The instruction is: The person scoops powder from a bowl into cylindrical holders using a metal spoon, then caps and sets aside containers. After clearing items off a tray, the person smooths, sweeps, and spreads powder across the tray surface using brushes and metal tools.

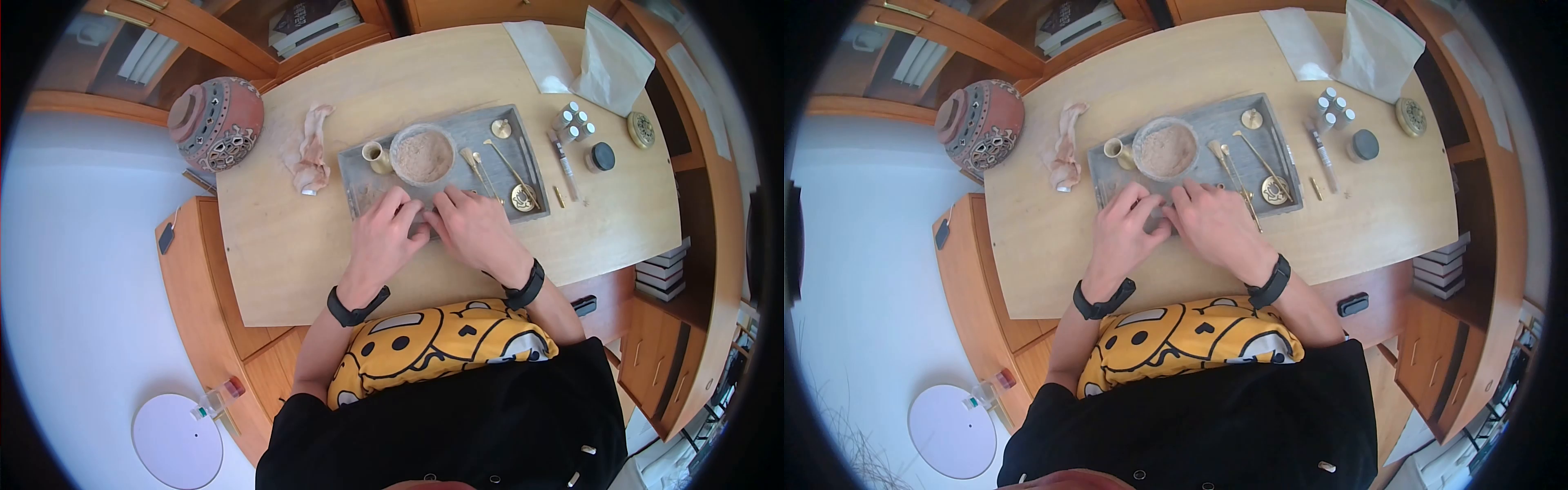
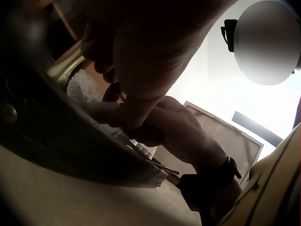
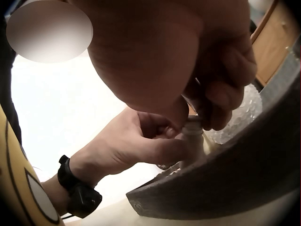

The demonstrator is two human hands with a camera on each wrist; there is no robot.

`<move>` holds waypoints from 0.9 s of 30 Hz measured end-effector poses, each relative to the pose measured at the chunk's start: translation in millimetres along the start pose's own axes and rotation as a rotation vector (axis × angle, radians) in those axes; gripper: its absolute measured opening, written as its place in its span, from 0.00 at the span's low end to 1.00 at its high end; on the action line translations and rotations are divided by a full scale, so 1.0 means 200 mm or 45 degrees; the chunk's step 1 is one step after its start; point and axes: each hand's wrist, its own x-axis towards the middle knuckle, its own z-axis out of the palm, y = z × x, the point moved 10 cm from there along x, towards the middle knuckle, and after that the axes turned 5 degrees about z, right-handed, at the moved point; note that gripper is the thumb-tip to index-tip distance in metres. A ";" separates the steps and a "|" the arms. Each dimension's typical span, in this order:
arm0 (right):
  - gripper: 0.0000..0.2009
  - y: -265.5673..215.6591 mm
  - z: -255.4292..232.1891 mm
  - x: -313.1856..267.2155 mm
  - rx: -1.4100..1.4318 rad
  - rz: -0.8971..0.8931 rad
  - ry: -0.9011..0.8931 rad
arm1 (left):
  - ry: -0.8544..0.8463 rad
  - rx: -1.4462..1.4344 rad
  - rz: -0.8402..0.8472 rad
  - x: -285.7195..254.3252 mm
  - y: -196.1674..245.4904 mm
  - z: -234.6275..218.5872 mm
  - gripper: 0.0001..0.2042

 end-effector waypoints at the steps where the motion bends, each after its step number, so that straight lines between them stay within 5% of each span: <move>1: 0.11 0.01 0.01 0.00 0.009 0.019 -0.015 | 0.000 0.001 0.001 0.00 0.00 -0.01 0.16; 9: 0.12 0.17 0.02 0.00 0.237 0.212 -0.066 | 0.200 -0.085 -0.354 -0.05 -0.16 -0.30 0.16; 12: 0.12 0.18 0.02 0.01 0.127 0.263 -0.110 | 0.286 -0.124 -0.378 -0.06 -0.19 -0.32 0.08; 14: 0.13 0.18 0.01 0.03 0.406 0.278 -0.102 | 0.265 -0.157 -0.382 -0.07 -0.19 -0.31 0.07; 17: 0.14 0.19 0.04 0.02 0.134 0.281 -0.135 | 0.179 -0.144 -0.392 -0.07 -0.19 -0.28 0.11; 20: 0.14 0.18 0.05 0.02 0.368 0.241 -0.166 | 0.136 -0.063 -0.380 -0.07 -0.20 -0.27 0.14; 23: 0.13 0.19 0.05 0.00 0.091 0.318 -0.092 | 0.182 -0.090 -0.315 -0.07 -0.18 -0.27 0.11; 27: 0.12 0.16 0.02 0.00 0.254 0.251 -0.064 | 0.172 -0.210 -0.248 -0.03 -0.10 -0.27 0.10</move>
